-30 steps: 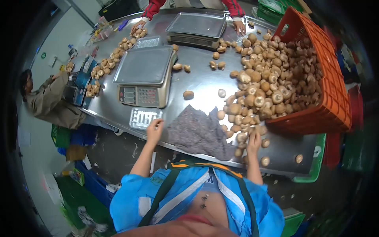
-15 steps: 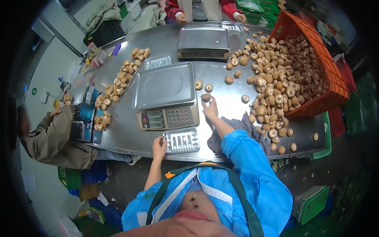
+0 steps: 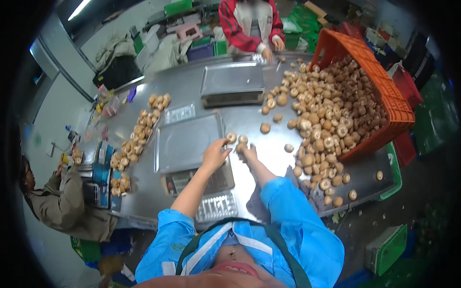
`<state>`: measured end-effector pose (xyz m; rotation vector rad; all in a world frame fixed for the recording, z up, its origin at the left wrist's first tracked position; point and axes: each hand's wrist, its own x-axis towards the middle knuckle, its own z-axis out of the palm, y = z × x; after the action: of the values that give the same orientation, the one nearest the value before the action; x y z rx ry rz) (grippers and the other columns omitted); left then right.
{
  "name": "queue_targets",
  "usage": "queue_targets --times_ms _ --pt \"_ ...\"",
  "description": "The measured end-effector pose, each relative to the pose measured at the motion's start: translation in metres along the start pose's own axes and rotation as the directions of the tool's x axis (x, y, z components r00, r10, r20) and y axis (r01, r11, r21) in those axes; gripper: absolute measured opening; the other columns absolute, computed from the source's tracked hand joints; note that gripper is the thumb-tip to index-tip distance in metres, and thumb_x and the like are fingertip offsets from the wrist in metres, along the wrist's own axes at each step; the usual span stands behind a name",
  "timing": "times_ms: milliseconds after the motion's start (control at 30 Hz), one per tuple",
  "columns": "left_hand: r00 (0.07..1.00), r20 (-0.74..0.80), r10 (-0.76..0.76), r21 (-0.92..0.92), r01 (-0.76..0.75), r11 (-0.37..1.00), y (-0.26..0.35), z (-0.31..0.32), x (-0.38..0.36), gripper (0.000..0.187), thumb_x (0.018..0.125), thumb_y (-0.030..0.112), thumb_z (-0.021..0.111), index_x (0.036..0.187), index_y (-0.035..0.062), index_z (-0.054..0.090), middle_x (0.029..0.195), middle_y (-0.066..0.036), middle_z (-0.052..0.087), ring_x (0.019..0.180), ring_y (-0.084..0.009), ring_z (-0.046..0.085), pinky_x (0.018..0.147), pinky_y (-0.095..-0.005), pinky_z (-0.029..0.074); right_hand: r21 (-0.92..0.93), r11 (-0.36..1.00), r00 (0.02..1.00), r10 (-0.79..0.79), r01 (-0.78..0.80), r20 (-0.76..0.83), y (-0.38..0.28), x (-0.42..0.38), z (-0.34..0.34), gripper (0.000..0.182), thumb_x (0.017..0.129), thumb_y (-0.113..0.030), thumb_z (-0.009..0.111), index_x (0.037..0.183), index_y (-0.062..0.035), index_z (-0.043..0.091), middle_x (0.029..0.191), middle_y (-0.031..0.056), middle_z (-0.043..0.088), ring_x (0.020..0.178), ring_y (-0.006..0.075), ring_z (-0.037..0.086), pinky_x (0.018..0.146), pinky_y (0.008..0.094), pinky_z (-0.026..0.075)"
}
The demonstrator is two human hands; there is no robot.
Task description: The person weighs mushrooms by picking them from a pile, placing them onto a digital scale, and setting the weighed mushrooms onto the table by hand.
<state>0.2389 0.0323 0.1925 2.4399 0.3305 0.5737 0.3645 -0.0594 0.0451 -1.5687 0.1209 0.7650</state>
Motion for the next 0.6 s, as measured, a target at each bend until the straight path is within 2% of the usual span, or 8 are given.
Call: queue_targets --times_ms 100,167,233,300,400,467,567,600 --pt "0.984 0.177 -0.032 0.152 0.005 0.988 -0.033 0.047 0.079 0.027 0.079 0.019 0.059 0.105 0.0103 0.059 0.102 -0.01 0.062 0.095 -0.0285 0.058 0.078 -0.0396 0.045 0.314 0.945 0.899 -0.058 -0.091 0.435 0.013 0.001 -0.046 0.044 0.082 -0.019 0.056 0.122 -0.0048 0.044 0.077 0.003 0.057 0.06 0.0114 0.053 0.053 0.0222 0.043" --pt "0.863 0.504 -0.015 0.638 -0.361 0.681 -0.073 0.097 0.105 0.027 0.083 0.02 0.05 0.108 0.0147 0.059 0.103 -0.012 0.062 0.097 -0.0255 0.059 0.083 -0.0421 0.042 0.581 0.792 0.937 -0.034 -0.186 0.347 0.029 -0.008 -0.081 0.045 0.085 0.002 0.048 0.128 -0.0064 0.037 0.113 0.0149 0.049 0.095 0.0255 0.055 0.08 0.0319 0.051" --pt "0.716 0.652 -0.251 0.71 -0.459 0.535 -0.083 0.12 0.122 0.029 0.088 0.02 0.04 0.107 0.0172 0.062 0.106 -0.013 0.061 0.101 -0.0229 0.058 0.09 -0.0437 0.037 0.698 0.696 0.911 -0.16 -0.168 0.379 0.046 -0.014 -0.121 0.039 0.087 -0.019 0.055 0.123 -0.0098 0.043 0.107 0.0122 0.054 0.092 0.0254 0.056 0.078 0.0368 0.049" --pt "0.764 0.558 -0.324 0.752 -0.3 0.587 -0.123 0.16 0.124 0.025 0.082 0.024 0.054 0.103 0.0144 0.064 0.106 -0.013 0.062 0.1 -0.0221 0.059 0.089 -0.0408 0.041 0.746 0.618 0.925 -0.078 -0.247 0.371 0.038 -0.029 -0.15 0.038 0.086 -0.027 0.056 0.119 -0.0103 0.045 0.103 0.0108 0.056 0.089 0.0245 0.056 0.076 0.0364 0.049" --pt "0.61 0.691 -0.388 0.675 -0.355 0.646 -0.101 0.16 0.142 0.038 0.068 0.03 0.07 0.099 0.0093 0.066 0.103 -0.015 0.063 0.098 -0.0243 0.06 0.084 -0.0383 0.045 0.781 0.573 0.951 -0.011 -0.248 0.31 0.036 -0.035 -0.177 0.04 0.085 -0.043 0.054 0.107 -0.0101 0.051 0.092 0.0086 0.06 0.079 0.0229 0.058 0.07 0.0358 0.049" --pt "0.405 0.856 -0.322 0.458 -0.302 0.836 -0.087 0.168 0.161 0.052 0.055 0.034 0.079 0.095 0.0032 0.066 0.096 -0.015 0.065 0.093 -0.0273 0.062 0.079 -0.0362 0.048 0.677 0.733 0.942 -0.183 -0.061 0.283 0.026 -0.033 -0.186 0.038 0.087 -0.043 0.051 0.105 -0.0096 0.051 0.089 0.0092 0.06 0.075 0.0226 0.059 0.066 0.0338 0.048" --pt "0.509 0.843 0.172 -0.231 0.055 0.971 -0.053 0.21 0.151 0.09 0.058 0.034 0.081 0.128 0.0003 0.036 0.109 -0.018 0.059 0.101 -0.0311 0.056 0.089 -0.0362 0.043 0.606 0.796 0.955 -0.181 0.003 0.234 0.02 -0.033 -0.211 0.036 0.087 -0.042 0.052 0.101 -0.0091 0.053 0.089 0.0073 0.059 0.073 0.0187 0.058 0.058 0.0279 0.045" --pt "0.586 0.767 0.262 -0.27 -0.076 0.96 -0.028 0.211 0.14 0.091 0.061 0.029 0.08 0.133 0.0036 0.03 0.12 -0.019 0.051 0.105 -0.0322 0.054 0.091 -0.0372 0.042 0.566 0.824 0.954 -0.19 0.027 0.231 0.021 -0.03 -0.218 0.036 0.085 -0.042 0.055 0.099 -0.0092 0.054 0.089 0.0049 0.059 0.072 0.0162 0.057 0.057 0.0268 0.044"
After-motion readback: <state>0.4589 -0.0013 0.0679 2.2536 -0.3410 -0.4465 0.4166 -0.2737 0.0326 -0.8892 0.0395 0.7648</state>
